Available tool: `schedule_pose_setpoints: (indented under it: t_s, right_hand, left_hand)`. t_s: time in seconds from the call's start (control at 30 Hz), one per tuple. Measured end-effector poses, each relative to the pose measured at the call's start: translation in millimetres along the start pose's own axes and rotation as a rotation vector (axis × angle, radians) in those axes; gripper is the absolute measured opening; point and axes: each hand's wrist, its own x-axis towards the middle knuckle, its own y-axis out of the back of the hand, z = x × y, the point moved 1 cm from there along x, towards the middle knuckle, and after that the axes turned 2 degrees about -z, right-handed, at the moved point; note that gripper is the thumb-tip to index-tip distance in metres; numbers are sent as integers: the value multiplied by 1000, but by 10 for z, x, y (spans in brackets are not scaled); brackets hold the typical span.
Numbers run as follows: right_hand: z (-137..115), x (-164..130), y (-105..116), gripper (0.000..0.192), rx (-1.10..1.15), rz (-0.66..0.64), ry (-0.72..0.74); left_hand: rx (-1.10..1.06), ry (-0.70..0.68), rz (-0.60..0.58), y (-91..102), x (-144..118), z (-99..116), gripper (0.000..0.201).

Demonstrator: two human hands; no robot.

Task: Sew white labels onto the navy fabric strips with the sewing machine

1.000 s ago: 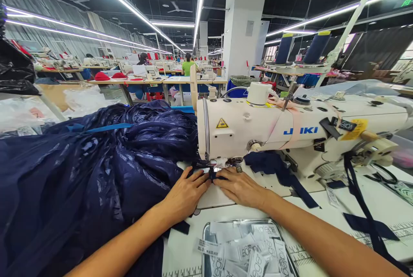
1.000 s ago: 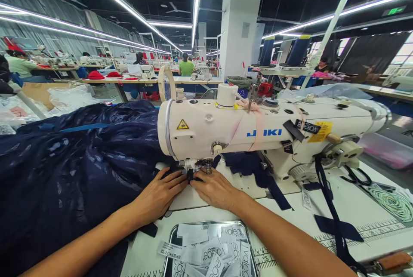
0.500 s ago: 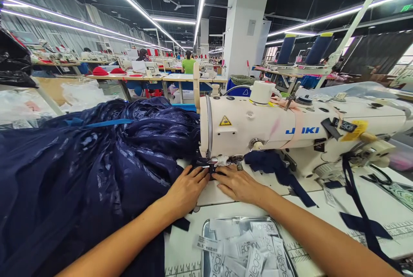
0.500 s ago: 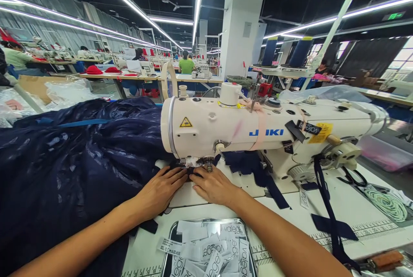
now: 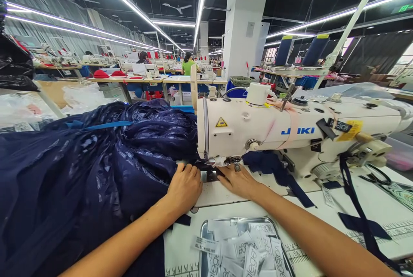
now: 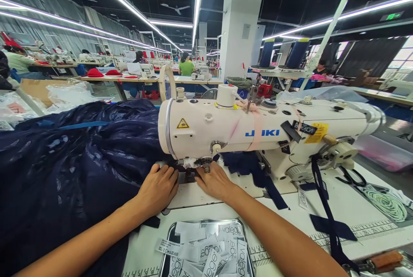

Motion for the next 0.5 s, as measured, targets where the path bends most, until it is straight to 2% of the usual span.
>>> schedule_pose_setpoints:
  t_s: [0.13,0.27,0.37,0.5]
  right_hand:
    - [-85,-29,161,29,-106,-3,104]
    - [-118,-120,291,19,-84,-86,212]
    - [-99,-174,290,19,-60,-96,266]
    - [-71,-191,205,19,-146,-92,317]
  left_hand:
    - [7,58,13,-20,31,-24,26]
    - [-2,3,44,-86,110,-79,27]
    - [5,-22,44,-123,142,-98,26]
    - [-7,-12,25,-131,141,-98,26]
